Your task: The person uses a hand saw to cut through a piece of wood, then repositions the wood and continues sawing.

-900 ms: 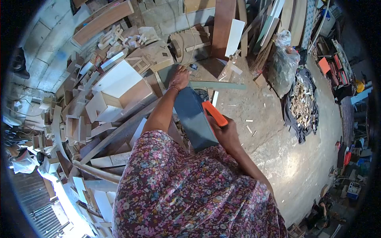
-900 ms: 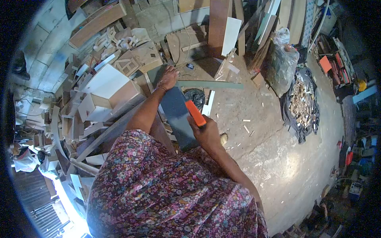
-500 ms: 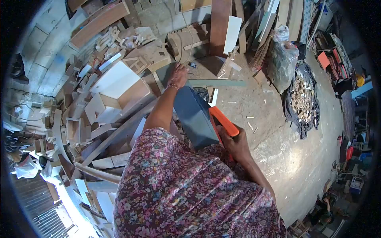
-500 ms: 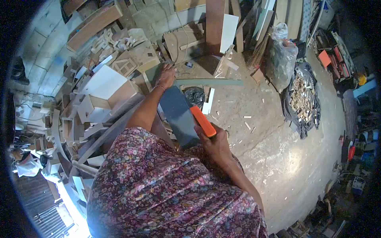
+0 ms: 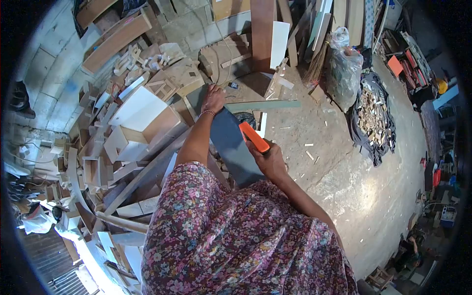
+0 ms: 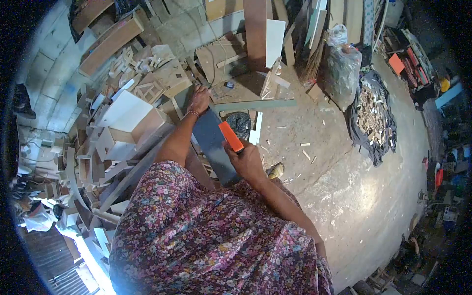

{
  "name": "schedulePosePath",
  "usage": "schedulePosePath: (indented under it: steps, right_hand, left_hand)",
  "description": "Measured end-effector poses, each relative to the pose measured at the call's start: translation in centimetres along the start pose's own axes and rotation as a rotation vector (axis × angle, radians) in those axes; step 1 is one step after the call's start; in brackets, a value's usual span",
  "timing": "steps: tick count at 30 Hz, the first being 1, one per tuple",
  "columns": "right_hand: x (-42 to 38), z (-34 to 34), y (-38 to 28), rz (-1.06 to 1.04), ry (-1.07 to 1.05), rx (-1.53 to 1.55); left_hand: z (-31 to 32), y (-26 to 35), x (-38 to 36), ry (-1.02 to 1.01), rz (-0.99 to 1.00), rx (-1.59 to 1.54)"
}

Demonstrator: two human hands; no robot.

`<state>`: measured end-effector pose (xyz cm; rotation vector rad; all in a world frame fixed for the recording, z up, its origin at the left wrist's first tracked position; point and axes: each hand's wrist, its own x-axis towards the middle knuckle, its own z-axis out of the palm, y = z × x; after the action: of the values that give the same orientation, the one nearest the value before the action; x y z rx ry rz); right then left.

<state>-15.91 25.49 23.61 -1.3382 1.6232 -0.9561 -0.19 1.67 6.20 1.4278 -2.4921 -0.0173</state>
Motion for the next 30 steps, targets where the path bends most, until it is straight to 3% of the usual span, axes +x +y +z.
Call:
schedulePosePath:
  steps: [4, 7, 11, 16, 20, 22, 25, 30]
  right_hand:
    - [-1.3, -0.7, -0.9, -0.009, -0.016, -0.16]
    - [-3.5, -4.0, -2.5, 0.122, -0.069, 0.031]
    - [-2.6, -2.5, -0.9, 0.073, -0.07, 0.001]
    - [0.6, -0.1, 1.2, -0.002, -0.035, -0.183]
    - [-1.9, -1.2, 0.1, 0.011, -0.04, -0.026]
    - [-2.8, -2.4, -0.7, -0.026, -0.015, -0.131]
    - [-3.6, -4.3, -2.2, 0.108, -0.097, -0.067]
    - [-0.2, 0.5, 1.3, -0.006, -0.005, -0.151]
  left_hand:
    - [1.2, -1.3, 0.3, 0.062, -0.019, -0.028]
    - [1.5, -0.4, -0.1, 0.072, -0.059, -0.096]
    - [-0.3, 0.1, -0.3, 0.016, -0.065, -0.122]
    - [2.7, -2.2, 0.5, 0.011, 0.026, -0.041]
    - [2.3, -1.7, -0.1, 0.092, 0.027, -0.07]
    - [1.0, -1.1, 0.1, 0.071, 0.01, -0.077]
    - [0.5, -0.4, -0.5, 0.04, -0.036, -0.08]
    - [1.4, -1.6, -0.1, 0.119, 0.001, -0.038]
